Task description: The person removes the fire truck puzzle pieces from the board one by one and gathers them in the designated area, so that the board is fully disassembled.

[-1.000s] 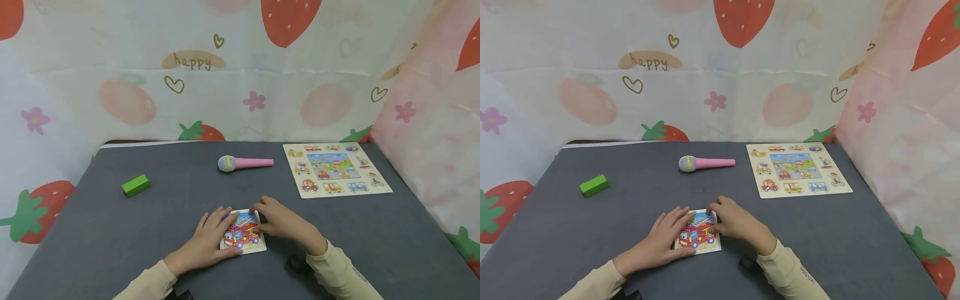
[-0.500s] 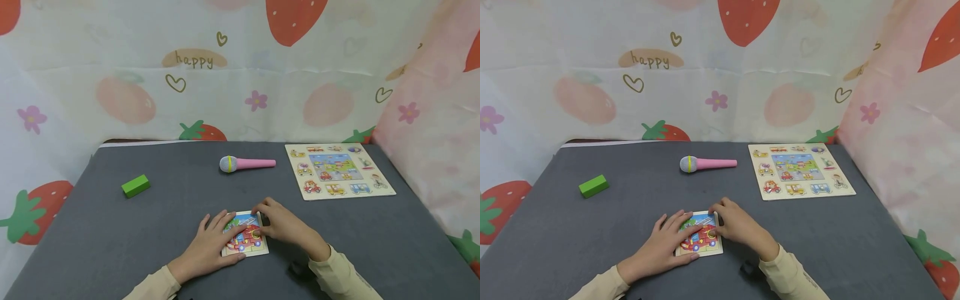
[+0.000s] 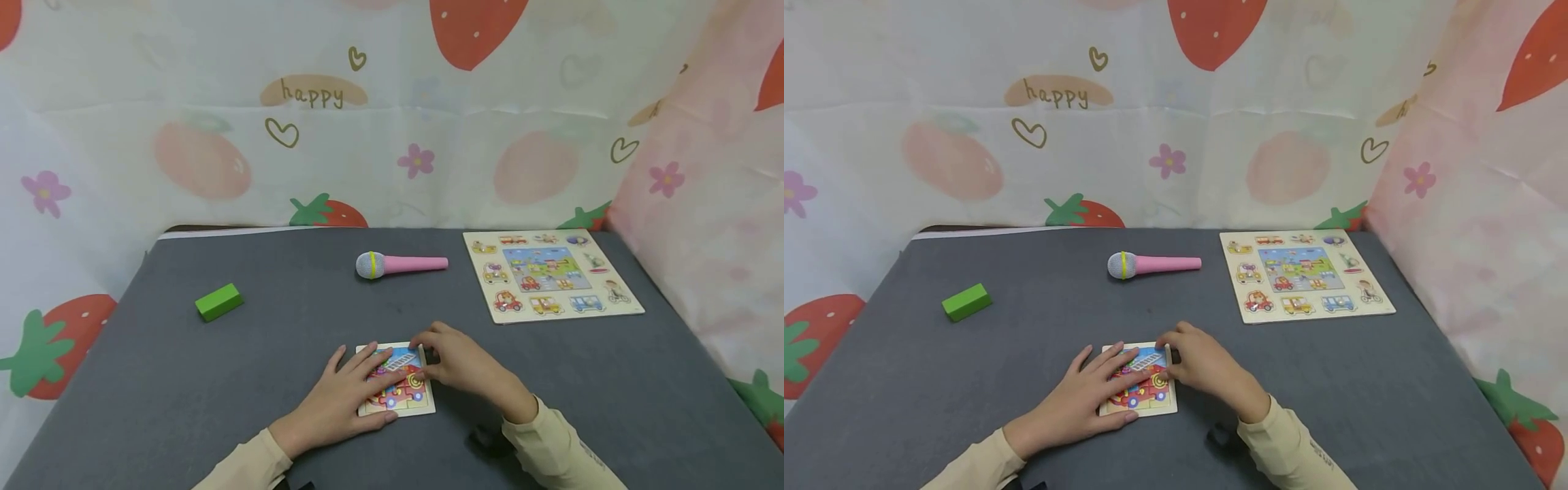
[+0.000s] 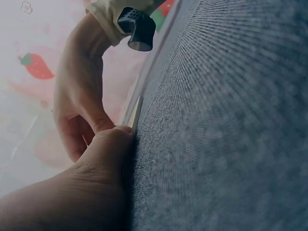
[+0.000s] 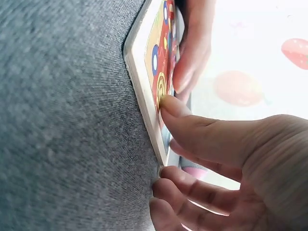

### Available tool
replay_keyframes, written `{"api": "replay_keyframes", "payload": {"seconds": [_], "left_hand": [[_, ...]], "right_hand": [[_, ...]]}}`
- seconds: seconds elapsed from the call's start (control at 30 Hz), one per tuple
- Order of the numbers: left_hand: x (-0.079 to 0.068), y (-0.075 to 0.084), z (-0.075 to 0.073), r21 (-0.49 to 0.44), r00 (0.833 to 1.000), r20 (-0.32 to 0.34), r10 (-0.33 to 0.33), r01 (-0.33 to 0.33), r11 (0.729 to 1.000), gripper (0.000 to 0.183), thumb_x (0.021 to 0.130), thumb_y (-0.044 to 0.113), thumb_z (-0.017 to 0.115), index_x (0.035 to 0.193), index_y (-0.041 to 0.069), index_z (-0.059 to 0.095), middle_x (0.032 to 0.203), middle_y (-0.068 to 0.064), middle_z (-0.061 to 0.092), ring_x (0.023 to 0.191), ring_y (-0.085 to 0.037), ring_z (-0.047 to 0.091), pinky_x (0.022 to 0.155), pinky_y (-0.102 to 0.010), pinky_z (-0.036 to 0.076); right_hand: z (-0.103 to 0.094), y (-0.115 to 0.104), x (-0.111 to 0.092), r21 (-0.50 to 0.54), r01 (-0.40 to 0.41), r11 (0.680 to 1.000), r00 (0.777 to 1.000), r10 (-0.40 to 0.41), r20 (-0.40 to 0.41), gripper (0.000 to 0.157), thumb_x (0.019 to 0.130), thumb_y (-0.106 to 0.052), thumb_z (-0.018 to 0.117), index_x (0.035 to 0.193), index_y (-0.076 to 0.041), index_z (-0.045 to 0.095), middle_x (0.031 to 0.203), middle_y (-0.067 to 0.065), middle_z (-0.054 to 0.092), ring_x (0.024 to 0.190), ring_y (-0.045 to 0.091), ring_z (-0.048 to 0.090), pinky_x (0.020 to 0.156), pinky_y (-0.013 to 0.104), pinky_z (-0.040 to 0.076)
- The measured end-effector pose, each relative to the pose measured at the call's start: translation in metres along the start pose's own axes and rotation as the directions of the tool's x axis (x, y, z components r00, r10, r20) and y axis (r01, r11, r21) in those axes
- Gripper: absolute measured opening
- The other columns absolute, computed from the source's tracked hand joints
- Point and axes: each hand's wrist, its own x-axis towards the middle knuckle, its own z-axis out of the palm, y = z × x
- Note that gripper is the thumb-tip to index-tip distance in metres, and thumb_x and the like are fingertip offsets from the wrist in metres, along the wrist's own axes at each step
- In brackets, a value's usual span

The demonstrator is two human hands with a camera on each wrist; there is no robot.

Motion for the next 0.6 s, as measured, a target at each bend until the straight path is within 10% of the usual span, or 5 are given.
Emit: {"api": "replay_keyframes", "payload": {"seconds": [0.6], "left_hand": [[0.002, 0.010, 0.001, 0.101, 0.999, -0.041, 0.034, -0.029, 0.994, 0.053, 0.094, 0.057, 0.047, 0.143, 0.037, 0.044, 0.149, 0.001, 0.041, 0.142, -0.024, 0.030, 0.103, -0.070, 0.018]], "right_hand": [[0.008, -0.001, 0.004, 0.023, -0.006, 1.000, 0.996, 0.009, -0.092, 0.022, 0.081, -0.012, 0.077, 0.101, -0.007, 0.069, 0.090, 0.003, 0.055, 0.076, 0.014, 0.054, 0.066, 0.027, 0.046]]}}
